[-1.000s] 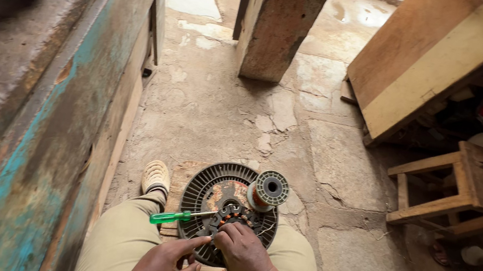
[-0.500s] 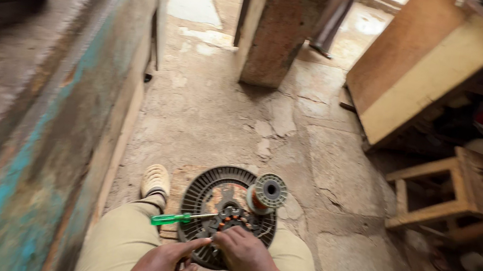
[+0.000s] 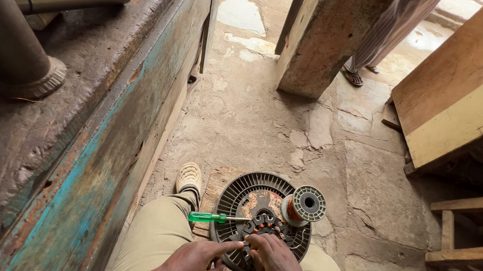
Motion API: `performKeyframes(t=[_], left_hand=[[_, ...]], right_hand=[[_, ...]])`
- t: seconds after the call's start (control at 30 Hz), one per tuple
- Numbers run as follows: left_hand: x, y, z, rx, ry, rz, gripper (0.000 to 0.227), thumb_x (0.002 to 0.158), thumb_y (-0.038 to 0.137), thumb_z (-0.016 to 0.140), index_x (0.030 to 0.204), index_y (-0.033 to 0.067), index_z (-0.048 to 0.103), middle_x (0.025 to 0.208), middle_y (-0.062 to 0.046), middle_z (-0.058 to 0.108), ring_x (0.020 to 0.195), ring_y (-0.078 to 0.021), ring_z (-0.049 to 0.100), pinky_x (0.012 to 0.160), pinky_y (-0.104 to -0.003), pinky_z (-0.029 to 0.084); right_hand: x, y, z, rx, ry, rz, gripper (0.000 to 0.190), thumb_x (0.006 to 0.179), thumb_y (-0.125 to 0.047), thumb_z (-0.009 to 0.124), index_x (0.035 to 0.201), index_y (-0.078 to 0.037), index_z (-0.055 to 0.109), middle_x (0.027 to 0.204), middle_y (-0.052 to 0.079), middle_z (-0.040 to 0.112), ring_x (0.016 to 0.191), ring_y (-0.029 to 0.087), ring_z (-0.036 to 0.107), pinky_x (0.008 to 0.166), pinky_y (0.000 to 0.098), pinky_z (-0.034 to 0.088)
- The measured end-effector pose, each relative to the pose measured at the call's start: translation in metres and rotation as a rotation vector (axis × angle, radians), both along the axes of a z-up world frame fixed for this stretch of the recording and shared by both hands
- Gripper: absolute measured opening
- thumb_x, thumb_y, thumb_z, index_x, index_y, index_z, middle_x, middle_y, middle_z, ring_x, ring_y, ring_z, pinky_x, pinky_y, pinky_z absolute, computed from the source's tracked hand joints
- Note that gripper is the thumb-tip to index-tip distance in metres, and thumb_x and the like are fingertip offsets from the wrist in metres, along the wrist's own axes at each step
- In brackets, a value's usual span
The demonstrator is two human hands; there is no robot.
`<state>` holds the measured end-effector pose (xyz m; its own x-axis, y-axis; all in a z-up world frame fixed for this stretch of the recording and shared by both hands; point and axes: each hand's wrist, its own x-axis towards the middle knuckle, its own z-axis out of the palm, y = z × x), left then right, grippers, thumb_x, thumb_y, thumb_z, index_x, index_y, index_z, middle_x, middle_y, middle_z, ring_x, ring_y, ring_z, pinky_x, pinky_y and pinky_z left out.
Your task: The person sits on the floor and uses a green screwdriver to manipulate copper wires on a motor stator. They repeatedly adjust and tighten the windings while holding the component steady with their other hand.
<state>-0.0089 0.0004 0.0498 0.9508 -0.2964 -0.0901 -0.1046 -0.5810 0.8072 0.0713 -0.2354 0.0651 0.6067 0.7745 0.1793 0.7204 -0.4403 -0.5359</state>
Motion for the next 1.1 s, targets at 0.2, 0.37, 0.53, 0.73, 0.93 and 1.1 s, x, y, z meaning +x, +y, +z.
performKeyframes(t=[0.2, 0.37, 0.53, 0.73, 0.93, 1.1], left_hand=[[0.000, 0.000, 0.000, -0.022, -0.023, -0.001, 0.067, 0.085, 0.012, 0.071, 0.149, 0.0260, 0.054, 0.085, -0.009, 0.071, 0.077, -0.0268, 0.071, 0.074, -0.043, 0.058], [-0.001, 0.001, 0.000, -0.003, -0.028, 0.010, 0.066, 0.084, 0.013, 0.070, 0.148, 0.0273, 0.056, 0.085, -0.009, 0.071, 0.078, -0.0270, 0.071, 0.075, -0.043, 0.058], [-0.001, 0.001, -0.002, 0.019, -0.129, 0.014, 0.067, 0.083, 0.012, 0.071, 0.147, 0.0272, 0.057, 0.089, -0.012, 0.072, 0.080, -0.0320, 0.071, 0.074, -0.046, 0.058], [0.001, -0.001, -0.012, 0.036, -0.086, 0.014, 0.063, 0.086, 0.013, 0.069, 0.146, 0.0302, 0.057, 0.089, -0.014, 0.071, 0.079, -0.0336, 0.070, 0.072, -0.046, 0.058], [0.005, -0.002, -0.009, 0.040, -0.104, -0.008, 0.064, 0.085, 0.014, 0.068, 0.145, 0.0285, 0.056, 0.086, -0.009, 0.072, 0.079, -0.0298, 0.070, 0.071, -0.046, 0.057], [0.005, -0.003, -0.010, 0.054, -0.088, 0.000, 0.063, 0.085, 0.014, 0.069, 0.145, 0.0288, 0.056, 0.085, -0.009, 0.072, 0.078, -0.0281, 0.069, 0.072, -0.045, 0.057]], right_hand=[[0.006, -0.002, 0.003, -0.109, -0.120, 0.046, 0.031, 0.092, -0.008, 0.066, 0.123, -0.007, 0.060, 0.099, 0.008, 0.068, 0.093, 0.028, 0.066, 0.085, 0.0428, 0.052], [0.001, 0.004, -0.001, -0.066, 0.209, -0.189, 0.018, 0.094, -0.010, 0.066, 0.110, -0.010, 0.057, 0.097, 0.009, 0.070, 0.093, 0.029, 0.070, 0.079, 0.0439, 0.055], [-0.001, 0.005, 0.020, -0.204, 0.369, -0.174, 0.016, 0.092, -0.009, 0.061, 0.106, -0.011, 0.053, 0.093, 0.010, 0.067, 0.086, 0.030, 0.069, 0.074, 0.0441, 0.054], [0.016, -0.024, 0.023, -0.277, 0.553, -0.117, 0.012, 0.088, -0.005, 0.055, 0.099, -0.010, 0.052, 0.083, 0.011, 0.061, 0.077, 0.025, 0.061, 0.071, 0.0387, 0.051], [0.029, -0.099, 0.038, 0.081, 0.965, -0.126, 0.010, 0.086, -0.002, 0.056, 0.095, -0.006, 0.053, 0.081, 0.004, 0.051, 0.070, 0.015, 0.047, 0.060, 0.0302, 0.045], [0.040, -0.149, 0.078, 0.625, 0.436, -0.412, 0.013, 0.092, -0.004, 0.062, 0.102, -0.009, 0.057, 0.085, 0.004, 0.059, 0.068, 0.010, 0.053, 0.057, 0.0247, 0.047]])
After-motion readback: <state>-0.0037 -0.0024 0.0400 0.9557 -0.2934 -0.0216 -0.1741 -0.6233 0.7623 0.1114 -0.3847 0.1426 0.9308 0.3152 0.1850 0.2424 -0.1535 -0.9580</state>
